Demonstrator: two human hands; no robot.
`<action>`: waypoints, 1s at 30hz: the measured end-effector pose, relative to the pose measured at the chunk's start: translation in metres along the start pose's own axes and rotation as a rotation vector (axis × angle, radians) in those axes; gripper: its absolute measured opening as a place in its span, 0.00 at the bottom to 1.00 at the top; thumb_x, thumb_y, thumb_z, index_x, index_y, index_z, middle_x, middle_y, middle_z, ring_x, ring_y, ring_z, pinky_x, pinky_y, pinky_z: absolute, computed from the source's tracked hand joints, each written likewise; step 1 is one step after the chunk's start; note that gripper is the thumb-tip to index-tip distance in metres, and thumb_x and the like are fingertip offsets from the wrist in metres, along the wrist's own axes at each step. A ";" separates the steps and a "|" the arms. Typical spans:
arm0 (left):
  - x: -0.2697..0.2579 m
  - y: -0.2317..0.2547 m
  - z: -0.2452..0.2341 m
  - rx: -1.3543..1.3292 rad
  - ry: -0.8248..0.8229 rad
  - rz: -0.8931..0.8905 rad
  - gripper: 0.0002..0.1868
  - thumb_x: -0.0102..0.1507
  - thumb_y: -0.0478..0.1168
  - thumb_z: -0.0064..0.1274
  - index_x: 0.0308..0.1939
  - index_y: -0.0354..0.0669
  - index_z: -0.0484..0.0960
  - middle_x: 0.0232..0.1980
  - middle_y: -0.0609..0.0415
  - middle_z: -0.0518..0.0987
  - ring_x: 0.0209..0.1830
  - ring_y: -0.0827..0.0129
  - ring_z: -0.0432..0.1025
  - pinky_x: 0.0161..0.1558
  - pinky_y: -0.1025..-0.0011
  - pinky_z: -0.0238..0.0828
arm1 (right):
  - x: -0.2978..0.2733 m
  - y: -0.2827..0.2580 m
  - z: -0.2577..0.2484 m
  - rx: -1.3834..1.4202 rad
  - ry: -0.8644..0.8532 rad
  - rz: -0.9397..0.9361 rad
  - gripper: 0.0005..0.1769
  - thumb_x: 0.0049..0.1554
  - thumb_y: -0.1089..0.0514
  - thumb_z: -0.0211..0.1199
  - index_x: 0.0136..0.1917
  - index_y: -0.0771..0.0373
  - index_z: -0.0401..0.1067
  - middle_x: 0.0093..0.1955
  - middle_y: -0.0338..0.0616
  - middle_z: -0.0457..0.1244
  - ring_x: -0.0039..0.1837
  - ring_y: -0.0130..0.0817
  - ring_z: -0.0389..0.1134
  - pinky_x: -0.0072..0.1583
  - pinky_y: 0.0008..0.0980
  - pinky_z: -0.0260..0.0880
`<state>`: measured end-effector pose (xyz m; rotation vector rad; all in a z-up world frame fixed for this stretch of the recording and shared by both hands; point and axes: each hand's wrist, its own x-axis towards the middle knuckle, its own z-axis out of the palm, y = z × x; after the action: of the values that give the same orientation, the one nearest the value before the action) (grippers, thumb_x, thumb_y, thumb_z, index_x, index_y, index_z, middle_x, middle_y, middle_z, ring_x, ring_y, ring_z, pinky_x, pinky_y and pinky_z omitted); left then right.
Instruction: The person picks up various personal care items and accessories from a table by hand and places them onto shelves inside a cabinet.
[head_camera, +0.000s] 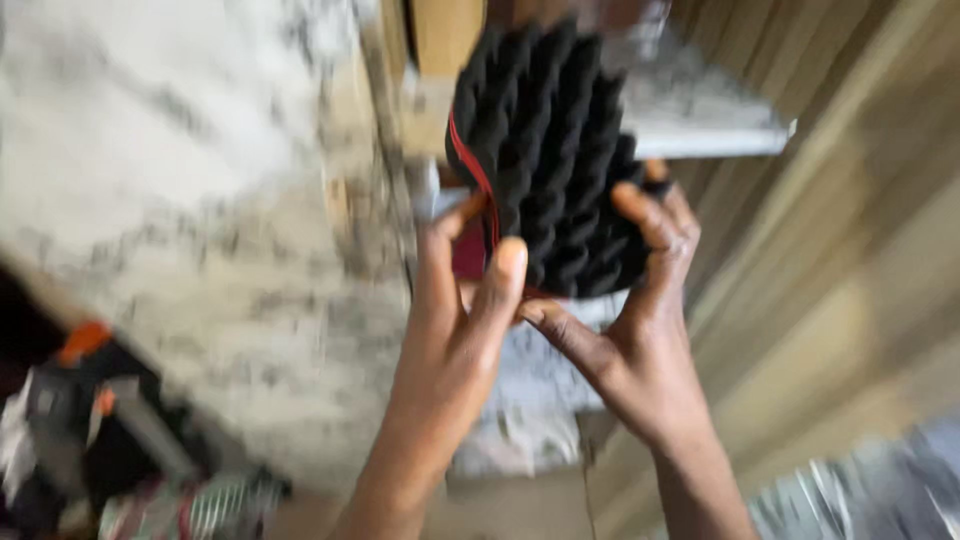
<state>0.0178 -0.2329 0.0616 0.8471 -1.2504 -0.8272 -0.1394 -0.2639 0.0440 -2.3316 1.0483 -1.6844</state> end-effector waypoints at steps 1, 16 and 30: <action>0.020 -0.002 -0.004 -0.006 -0.038 0.058 0.31 0.72 0.51 0.47 0.74 0.37 0.62 0.56 0.48 0.75 0.41 0.74 0.71 0.43 0.76 0.74 | 0.015 0.010 0.011 -0.006 0.038 0.020 0.57 0.45 0.58 0.82 0.78 0.62 0.48 0.81 0.60 0.43 0.85 0.53 0.45 0.82 0.49 0.46; 0.306 -0.077 -0.003 -0.420 0.041 0.146 0.26 0.66 0.52 0.55 0.63 0.46 0.74 0.63 0.57 0.75 0.53 0.76 0.72 0.46 0.63 0.76 | 0.187 0.125 0.045 0.700 0.202 0.274 0.49 0.59 0.56 0.74 0.81 0.58 0.44 0.75 0.51 0.56 0.76 0.38 0.62 0.73 0.41 0.68; 0.424 -0.157 0.009 0.349 0.526 0.646 0.24 0.59 0.30 0.54 0.60 0.42 0.77 0.58 0.48 0.79 0.54 0.60 0.77 0.53 0.65 0.76 | 0.387 0.233 0.149 0.619 0.215 0.113 0.48 0.59 0.44 0.76 0.73 0.63 0.45 0.68 0.52 0.58 0.70 0.43 0.64 0.70 0.43 0.68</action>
<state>0.0533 -0.6805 0.1124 0.7922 -1.0990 0.1368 -0.0593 -0.7068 0.1968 -1.7036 0.5485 -1.8978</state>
